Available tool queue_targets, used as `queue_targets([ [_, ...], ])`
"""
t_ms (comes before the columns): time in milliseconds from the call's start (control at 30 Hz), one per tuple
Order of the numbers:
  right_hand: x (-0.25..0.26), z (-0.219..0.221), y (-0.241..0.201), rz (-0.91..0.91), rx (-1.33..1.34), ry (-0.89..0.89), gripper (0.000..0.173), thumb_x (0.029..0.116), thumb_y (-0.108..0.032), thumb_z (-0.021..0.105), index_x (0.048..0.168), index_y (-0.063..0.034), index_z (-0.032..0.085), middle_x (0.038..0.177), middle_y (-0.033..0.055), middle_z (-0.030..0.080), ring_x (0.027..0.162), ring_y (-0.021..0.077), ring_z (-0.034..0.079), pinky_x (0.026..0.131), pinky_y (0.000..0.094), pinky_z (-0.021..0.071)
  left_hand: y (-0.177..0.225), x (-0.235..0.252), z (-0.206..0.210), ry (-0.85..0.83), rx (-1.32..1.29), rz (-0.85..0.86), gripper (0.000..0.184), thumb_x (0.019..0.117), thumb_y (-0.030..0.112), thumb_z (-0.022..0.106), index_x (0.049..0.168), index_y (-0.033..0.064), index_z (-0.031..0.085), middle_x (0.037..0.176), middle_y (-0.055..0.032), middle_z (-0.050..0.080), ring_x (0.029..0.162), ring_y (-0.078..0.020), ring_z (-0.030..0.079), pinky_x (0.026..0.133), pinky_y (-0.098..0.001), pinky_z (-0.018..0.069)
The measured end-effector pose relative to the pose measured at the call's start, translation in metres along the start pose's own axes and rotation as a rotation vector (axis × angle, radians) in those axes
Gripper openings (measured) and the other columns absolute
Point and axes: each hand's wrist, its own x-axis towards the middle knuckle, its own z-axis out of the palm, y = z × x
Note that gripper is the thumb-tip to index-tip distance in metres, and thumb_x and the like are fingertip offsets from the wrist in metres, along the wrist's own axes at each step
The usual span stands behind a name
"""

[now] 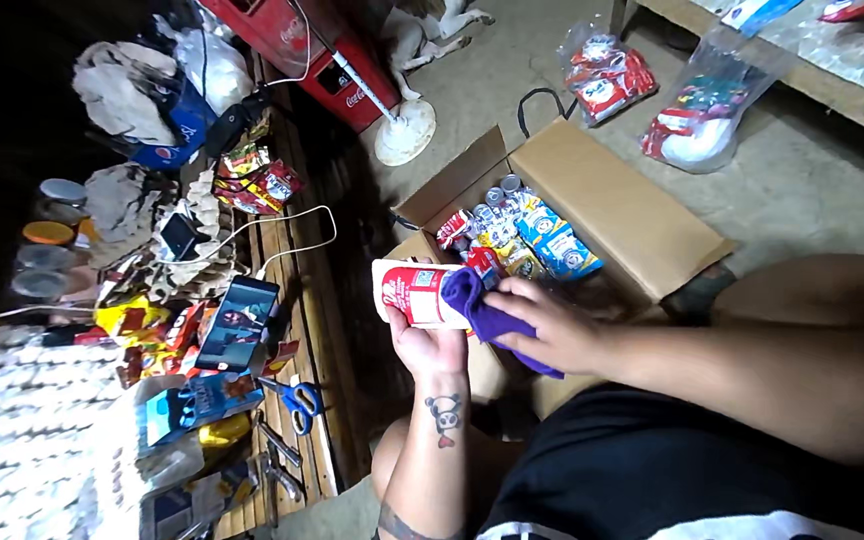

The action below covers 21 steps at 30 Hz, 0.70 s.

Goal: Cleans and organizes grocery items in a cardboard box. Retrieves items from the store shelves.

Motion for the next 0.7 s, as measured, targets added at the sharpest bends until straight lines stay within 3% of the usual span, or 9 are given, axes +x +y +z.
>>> queue_targets([
  [300, 0.003, -0.007, -0.007, 0.016, 0.046, -0.260, 0.037, 0.0944, -0.007, 0.062, 0.130, -0.0041, 0.068, 0.120, 0.0223, 0.061, 0.109, 0.0319, 0.060, 0.094, 0.0453, 0.0512, -0.003, -0.005, 0.002, 0.107, 0.153, 0.008, 0.054, 0.1080, 0.053, 0.021, 0.114, 0.0125, 0.056, 0.094, -0.0044, 0.068, 0.090, -0.0157, 0.071, 0.078, -0.0378, 0.0602],
  [567, 0.018, -0.025, -0.016, 0.117, -0.280, -0.525, 0.043, 0.0968, 0.001, 0.054, 0.135, -0.0141, 0.066, 0.132, 0.0228, 0.057, 0.124, 0.0421, 0.055, 0.096, 0.0578, 0.0485, -0.010, 0.000, -0.004, 0.104, 0.150, 0.011, 0.055, 0.1079, 0.054, 0.021, 0.115, 0.0117, 0.056, 0.096, -0.0062, 0.068, 0.090, -0.0178, 0.071, 0.076, -0.0406, 0.0604],
  [700, 0.016, -0.022, -0.018, 0.075, -0.508, -0.544, 0.043, 0.0965, 0.004, 0.053, 0.133, -0.0136, 0.065, 0.129, 0.0248, 0.057, 0.122, 0.0461, 0.055, 0.092, 0.0583, 0.0503, -0.013, 0.000, -0.002, 0.116, 0.141, 0.046, 0.053, 0.1083, 0.052, 0.022, 0.118, 0.0114, 0.055, 0.100, -0.0076, 0.067, 0.096, -0.0207, 0.069, 0.081, -0.0452, 0.0593],
])
